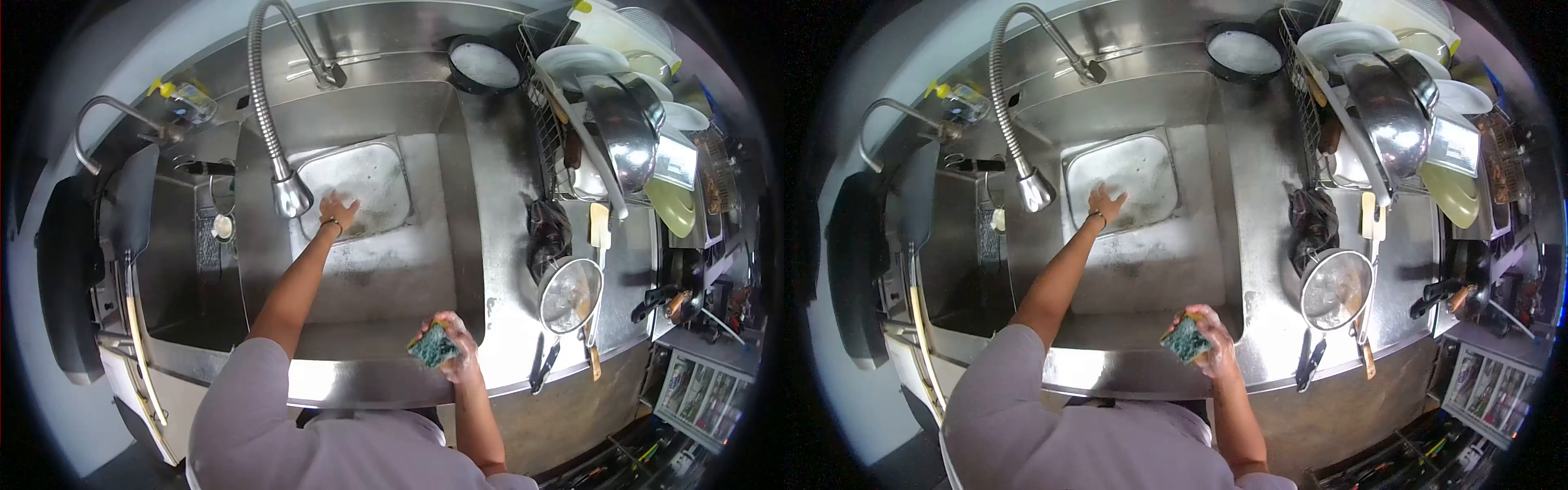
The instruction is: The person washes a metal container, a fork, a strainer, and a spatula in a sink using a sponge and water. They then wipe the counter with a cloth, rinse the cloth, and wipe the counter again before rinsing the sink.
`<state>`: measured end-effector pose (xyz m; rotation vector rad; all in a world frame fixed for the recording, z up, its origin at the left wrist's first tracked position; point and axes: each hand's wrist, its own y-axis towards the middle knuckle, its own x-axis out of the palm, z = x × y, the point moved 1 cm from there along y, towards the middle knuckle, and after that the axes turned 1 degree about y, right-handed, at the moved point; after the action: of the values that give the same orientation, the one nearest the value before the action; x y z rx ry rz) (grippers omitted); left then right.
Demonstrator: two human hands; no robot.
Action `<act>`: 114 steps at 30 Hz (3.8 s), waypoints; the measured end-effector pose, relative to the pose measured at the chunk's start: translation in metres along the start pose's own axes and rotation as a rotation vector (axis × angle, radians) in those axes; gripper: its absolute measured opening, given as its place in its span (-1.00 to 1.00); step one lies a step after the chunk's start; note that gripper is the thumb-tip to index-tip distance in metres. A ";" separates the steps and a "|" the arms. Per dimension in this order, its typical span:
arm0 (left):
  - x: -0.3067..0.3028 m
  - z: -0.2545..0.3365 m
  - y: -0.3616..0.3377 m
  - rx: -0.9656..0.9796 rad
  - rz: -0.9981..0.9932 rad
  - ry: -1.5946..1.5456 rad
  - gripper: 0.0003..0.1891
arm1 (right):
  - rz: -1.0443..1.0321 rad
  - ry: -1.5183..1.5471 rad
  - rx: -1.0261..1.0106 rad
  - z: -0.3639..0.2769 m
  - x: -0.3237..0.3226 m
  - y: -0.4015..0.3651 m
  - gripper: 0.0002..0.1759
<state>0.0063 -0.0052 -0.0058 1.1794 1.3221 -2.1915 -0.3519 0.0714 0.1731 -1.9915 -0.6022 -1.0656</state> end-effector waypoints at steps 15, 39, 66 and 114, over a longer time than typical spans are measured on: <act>0.034 0.017 0.006 0.300 0.056 0.779 -0.47 | 0.008 -0.013 0.091 -0.002 -0.007 0.005 -0.66; -0.095 -0.087 -0.111 0.397 0.715 -0.554 -0.71 | 0.127 -0.253 0.019 -0.027 0.016 0.042 -0.49; -0.125 -0.094 -0.318 0.205 0.824 -0.210 -0.85 | 0.592 -2.100 -0.091 -0.019 -0.091 0.382 -0.49; -0.058 -0.095 -0.158 0.216 0.298 -1.244 -0.74 | 0.048 -1.959 -0.549 0.129 -0.014 0.301 -0.52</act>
<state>-0.0120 0.1496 0.1093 -0.0862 0.3466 -2.1524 -0.0880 0.0003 -0.0073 -2.9823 -1.1679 1.3167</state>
